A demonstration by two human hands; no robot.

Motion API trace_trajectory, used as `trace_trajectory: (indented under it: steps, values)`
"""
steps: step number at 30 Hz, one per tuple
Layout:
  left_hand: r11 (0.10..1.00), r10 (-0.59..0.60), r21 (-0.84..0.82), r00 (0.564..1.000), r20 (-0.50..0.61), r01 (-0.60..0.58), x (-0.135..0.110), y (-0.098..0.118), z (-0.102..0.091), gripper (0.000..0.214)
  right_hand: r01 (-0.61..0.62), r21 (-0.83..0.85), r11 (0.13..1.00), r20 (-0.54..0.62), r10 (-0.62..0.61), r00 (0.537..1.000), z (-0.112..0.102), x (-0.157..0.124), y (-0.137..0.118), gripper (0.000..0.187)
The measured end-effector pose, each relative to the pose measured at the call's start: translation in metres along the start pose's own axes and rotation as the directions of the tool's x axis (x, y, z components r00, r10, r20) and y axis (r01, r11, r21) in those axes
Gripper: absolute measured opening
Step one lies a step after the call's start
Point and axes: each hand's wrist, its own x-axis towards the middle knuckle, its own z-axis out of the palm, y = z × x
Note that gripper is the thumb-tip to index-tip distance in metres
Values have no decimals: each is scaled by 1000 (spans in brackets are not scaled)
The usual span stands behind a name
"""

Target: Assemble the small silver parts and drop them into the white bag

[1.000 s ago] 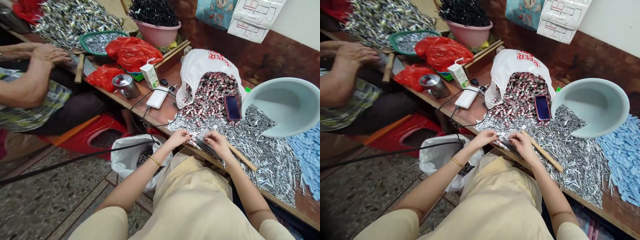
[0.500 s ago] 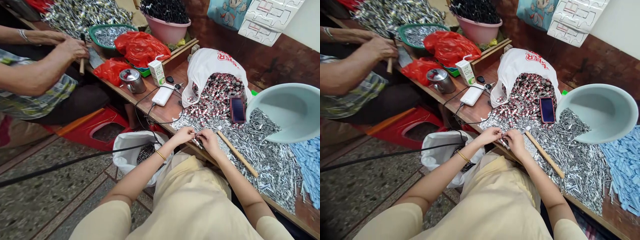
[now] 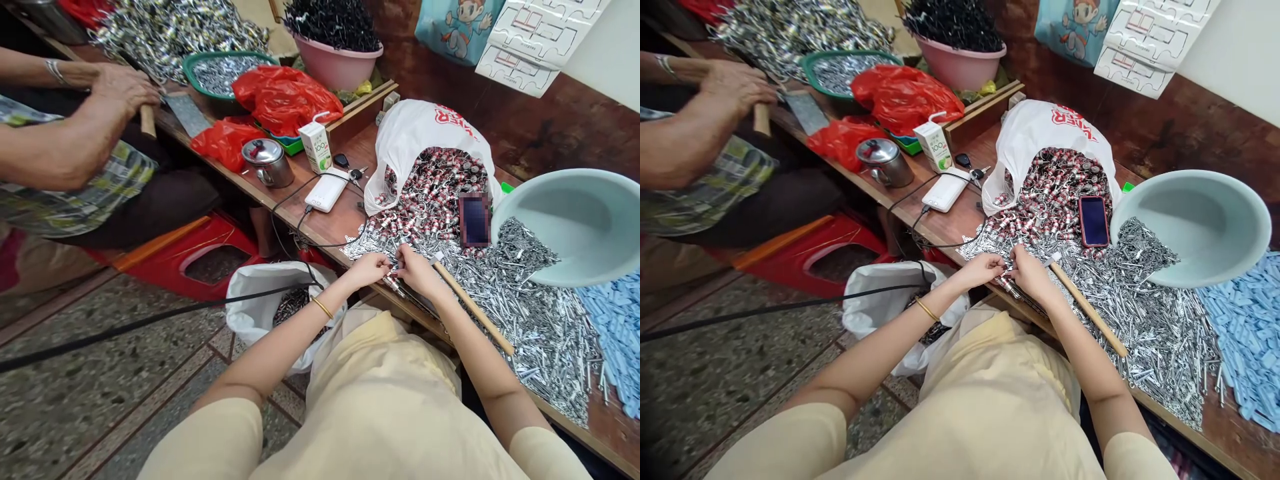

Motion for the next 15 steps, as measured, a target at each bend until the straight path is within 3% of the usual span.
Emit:
trace_trajectory:
  steps: [4,7,9,12,15]
  values:
    - [994,-51,-97,997,60,57,-1,3,-1,3,-1,-154,988,141,23,990,-12,21,-7,34]
    - [984,-64,-160,994,84,77,-2,5,-2,6,22,-251,968,140,14,990,-14,22,-15,30]
    - [992,-48,-115,997,55,54,-3,6,-2,7,69,-277,958,59,-54,997,-14,9,-17,25]
    - [1000,7,19,1000,3,-7,-5,5,-2,7,103,-354,929,-200,-183,963,-15,-33,-3,14]
    - [991,52,125,998,-32,-47,-6,4,-1,6,-136,-471,871,-401,-75,913,-21,-82,33,14]
